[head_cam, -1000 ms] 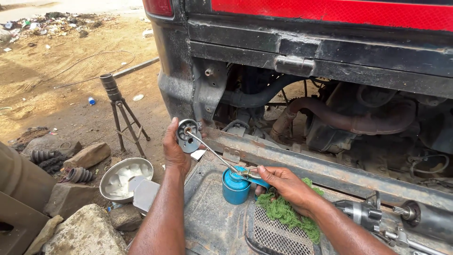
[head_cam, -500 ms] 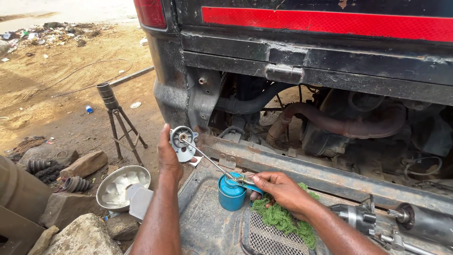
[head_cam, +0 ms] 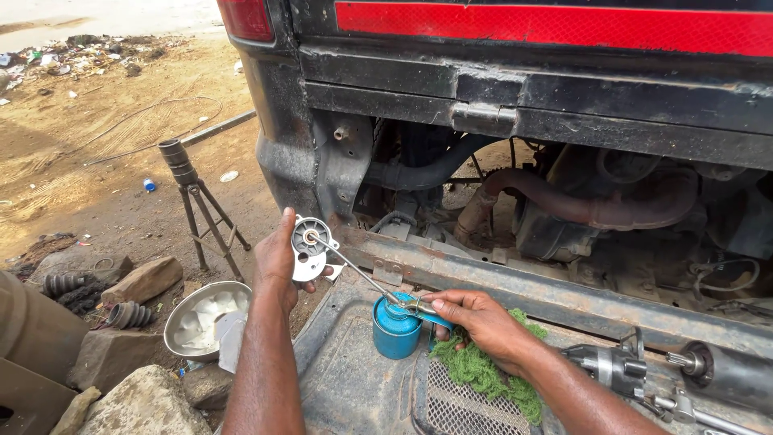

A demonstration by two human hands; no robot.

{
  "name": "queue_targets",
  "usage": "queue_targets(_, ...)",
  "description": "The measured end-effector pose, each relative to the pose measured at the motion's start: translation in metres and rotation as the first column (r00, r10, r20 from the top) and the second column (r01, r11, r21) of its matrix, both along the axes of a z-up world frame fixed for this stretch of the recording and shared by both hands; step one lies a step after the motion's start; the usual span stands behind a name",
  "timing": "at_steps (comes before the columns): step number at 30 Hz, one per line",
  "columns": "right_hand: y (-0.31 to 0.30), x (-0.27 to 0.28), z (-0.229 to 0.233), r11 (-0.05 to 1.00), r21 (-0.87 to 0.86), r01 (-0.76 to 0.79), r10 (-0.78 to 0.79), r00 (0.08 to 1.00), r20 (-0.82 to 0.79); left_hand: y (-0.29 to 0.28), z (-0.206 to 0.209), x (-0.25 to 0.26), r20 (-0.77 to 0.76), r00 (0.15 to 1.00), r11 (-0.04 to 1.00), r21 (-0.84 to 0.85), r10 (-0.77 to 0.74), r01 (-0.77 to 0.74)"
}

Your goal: Cleaning, lubricating, and reassembling a starter motor.

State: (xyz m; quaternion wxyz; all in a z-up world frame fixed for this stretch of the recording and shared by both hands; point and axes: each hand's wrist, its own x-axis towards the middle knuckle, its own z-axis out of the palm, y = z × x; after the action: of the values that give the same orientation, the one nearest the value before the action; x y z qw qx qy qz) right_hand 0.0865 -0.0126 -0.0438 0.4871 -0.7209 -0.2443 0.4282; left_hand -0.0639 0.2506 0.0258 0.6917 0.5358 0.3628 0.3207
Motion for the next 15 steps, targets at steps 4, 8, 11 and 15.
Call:
queue_targets(4,0.001,0.002,-0.002,0.999,-0.028,0.015,-0.016,1.000,-0.007,-0.002,0.003,-0.001,-0.054,0.998,0.999,0.033,0.020,-0.018)
queue_targets(8,0.003,0.004,-0.008,1.000,-0.021,0.022,-0.022,1.000,0.002,0.000,0.001,-0.001,-0.040,0.999,1.000,0.030,0.008,-0.007)
queue_targets(11,0.002,0.002,-0.006,0.999,-0.015,0.038,-0.038,0.999,-0.004,0.000,-0.001,-0.003,-0.049,0.999,0.999,0.030,0.019,-0.018)
queue_targets(15,-0.001,-0.002,0.008,0.999,-0.034,0.023,-0.023,1.000,0.008,0.004,-0.004,-0.003,-0.025,0.999,0.999,0.027,0.040,-0.040)
